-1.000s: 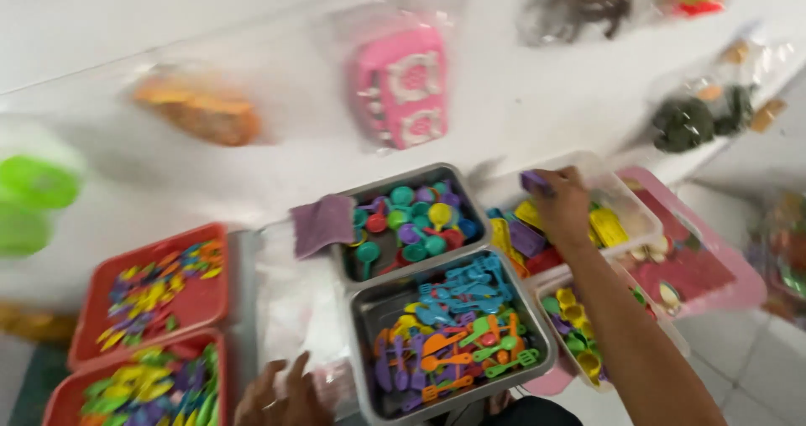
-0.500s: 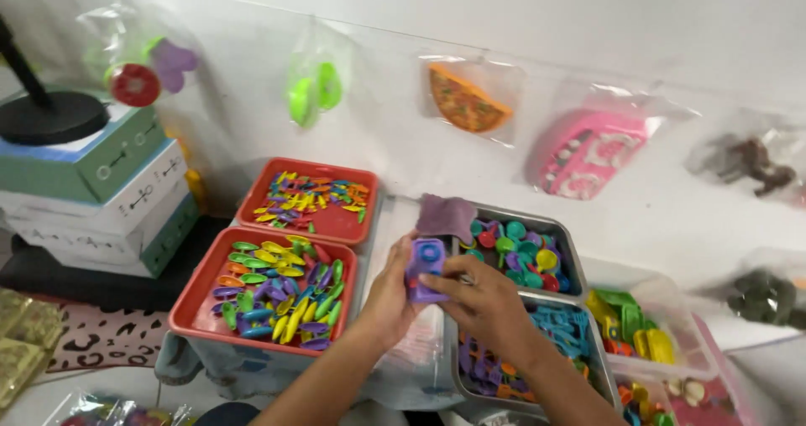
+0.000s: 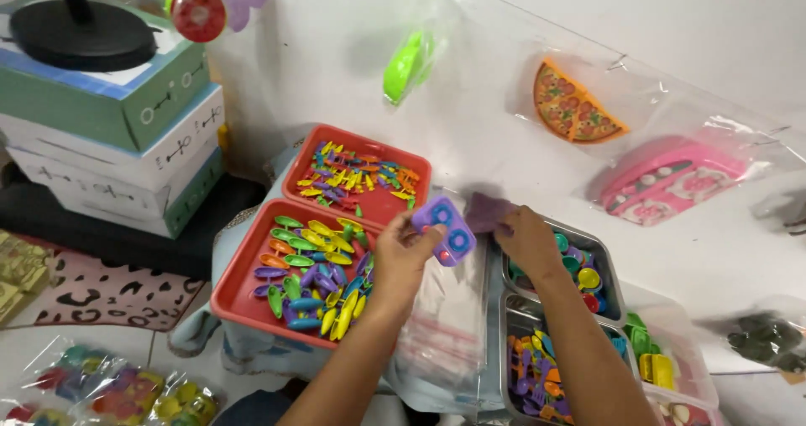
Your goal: The person is cleaning small plastic toy pieces using a purple cloth and then sorting them into different trays.
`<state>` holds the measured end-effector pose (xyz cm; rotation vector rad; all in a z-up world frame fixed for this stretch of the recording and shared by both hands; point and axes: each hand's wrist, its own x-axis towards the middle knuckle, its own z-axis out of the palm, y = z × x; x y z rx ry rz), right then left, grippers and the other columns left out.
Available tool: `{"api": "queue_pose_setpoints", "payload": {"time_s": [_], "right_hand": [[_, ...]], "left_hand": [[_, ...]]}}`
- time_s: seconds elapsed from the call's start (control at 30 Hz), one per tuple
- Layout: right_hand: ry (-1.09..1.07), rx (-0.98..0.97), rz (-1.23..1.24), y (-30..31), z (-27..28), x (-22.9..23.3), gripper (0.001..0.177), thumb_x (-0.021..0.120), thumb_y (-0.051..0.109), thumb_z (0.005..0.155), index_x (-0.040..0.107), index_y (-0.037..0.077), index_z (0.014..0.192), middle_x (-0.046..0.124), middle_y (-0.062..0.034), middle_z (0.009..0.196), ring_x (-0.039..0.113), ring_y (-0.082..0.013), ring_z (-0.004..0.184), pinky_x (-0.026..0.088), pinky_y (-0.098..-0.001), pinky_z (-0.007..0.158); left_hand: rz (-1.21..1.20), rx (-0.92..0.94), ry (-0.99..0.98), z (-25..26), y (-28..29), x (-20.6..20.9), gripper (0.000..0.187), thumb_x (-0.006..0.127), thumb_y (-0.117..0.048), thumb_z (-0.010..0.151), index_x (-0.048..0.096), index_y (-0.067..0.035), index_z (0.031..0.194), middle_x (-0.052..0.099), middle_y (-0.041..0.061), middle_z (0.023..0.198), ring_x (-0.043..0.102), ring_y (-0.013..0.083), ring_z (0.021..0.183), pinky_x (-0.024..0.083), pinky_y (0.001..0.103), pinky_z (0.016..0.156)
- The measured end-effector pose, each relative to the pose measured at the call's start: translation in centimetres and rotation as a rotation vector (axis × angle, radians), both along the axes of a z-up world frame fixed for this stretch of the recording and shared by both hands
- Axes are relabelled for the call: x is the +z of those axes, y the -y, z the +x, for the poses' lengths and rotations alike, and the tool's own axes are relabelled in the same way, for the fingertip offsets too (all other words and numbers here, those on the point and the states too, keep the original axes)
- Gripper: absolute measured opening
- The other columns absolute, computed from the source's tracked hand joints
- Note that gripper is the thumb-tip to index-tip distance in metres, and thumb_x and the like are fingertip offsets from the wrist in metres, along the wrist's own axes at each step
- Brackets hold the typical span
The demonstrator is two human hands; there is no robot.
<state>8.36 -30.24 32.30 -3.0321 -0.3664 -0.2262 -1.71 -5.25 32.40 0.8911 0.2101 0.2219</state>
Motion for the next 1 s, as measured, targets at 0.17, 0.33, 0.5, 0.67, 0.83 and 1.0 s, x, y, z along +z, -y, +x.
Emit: {"api": "queue_pose_setpoints", "payload": {"time_s": [0.17, 0.33, 0.5, 0.67, 0.83, 1.0], "right_hand": [[0.211, -0.34, 0.443, 2.2, -0.2, 0.8, 0.021, 0.067, 0.041, 0.094, 0.077, 0.026, 0.105, 0.076, 0.0001, 0.095, 0.073, -0.0253, 0.098, 0.055, -0.0389, 0.088], [0.239, -0.343, 1.426, -2.4, -8.4, 6.5, 0.012, 0.066, 0.028, 0.099, 0.067, 0.016, 0.101, 0.064, 0.0031, 0.091, 0.059, -0.0145, 0.088, 0.049, -0.0348, 0.087], [0.419, -0.096, 0.817, -6.2, -18.1, 2.3, 0.03, 0.06, 0.008, 0.09, 0.062, -0.006, 0.116, 0.049, -0.0033, 0.075, 0.039, -0.0133, 0.062, 0.034, -0.0285, 0.052], [0.126, 0.268, 0.798, -10.0, -22.1, 0.7, 0.08, 0.066, -0.001, 0.075, 0.034, -0.007, 0.148, 0.059, -0.0259, 0.144, 0.07, -0.0322, 0.122, 0.063, -0.0347, 0.088], [0.258, 0.271, 0.687, -8.4, -20.3, 3.3, 0.067, 0.06, -0.002, 0.081, 0.05, 0.004, 0.146, 0.056, -0.0202, 0.149, 0.057, -0.036, 0.138, 0.052, -0.0408, 0.106], [0.273, 0.408, 0.731, -8.5, -20.8, 4.3, 0.048, 0.062, 0.0, 0.082, 0.064, -0.003, 0.129, 0.067, -0.018, 0.135, 0.062, -0.0323, 0.132, 0.048, -0.0412, 0.112]], "left_hand": [[-0.04, -0.035, 0.118, -2.2, -0.2, 1.7, 0.013, 0.078, -0.009, 0.083, 0.068, -0.006, 0.089, 0.057, 0.004, 0.077, 0.055, 0.0128, 0.076, 0.047, 0.026, 0.067], [-0.299, -0.228, 0.046, -2.9, 0.1, 2.7, 0.019, 0.063, -0.017, 0.088, 0.058, -0.006, 0.103, 0.072, 0.022, 0.109, 0.073, 0.0314, 0.083, 0.063, 0.044, 0.077], [0.079, -0.317, 0.092, -5.7, 2.6, 4.2, 0.053, 0.031, -0.055, 0.099, 0.03, -0.011, 0.128, 0.068, 0.019, 0.124, 0.069, 0.0237, 0.102, 0.059, 0.035, 0.082], [-0.29, -0.342, 0.12, -5.2, 2.9, 3.9, 0.085, 0.02, -0.073, 0.091, 0.049, -0.011, 0.143, 0.064, 0.018, 0.128, 0.062, 0.0278, 0.111, 0.052, 0.043, 0.1], [-0.225, -0.372, 0.178, -6.1, 5.8, 2.9, 0.075, 0.023, -0.066, 0.098, 0.044, -0.011, 0.144, 0.056, 0.02, 0.139, 0.059, 0.0285, 0.117, 0.049, 0.042, 0.103], [-0.433, -0.362, 0.34, -4.7, 5.1, 2.2, 0.071, 0.026, -0.066, 0.104, 0.054, -0.009, 0.133, 0.059, 0.023, 0.132, 0.056, 0.0314, 0.128, 0.043, 0.044, 0.112]]}}
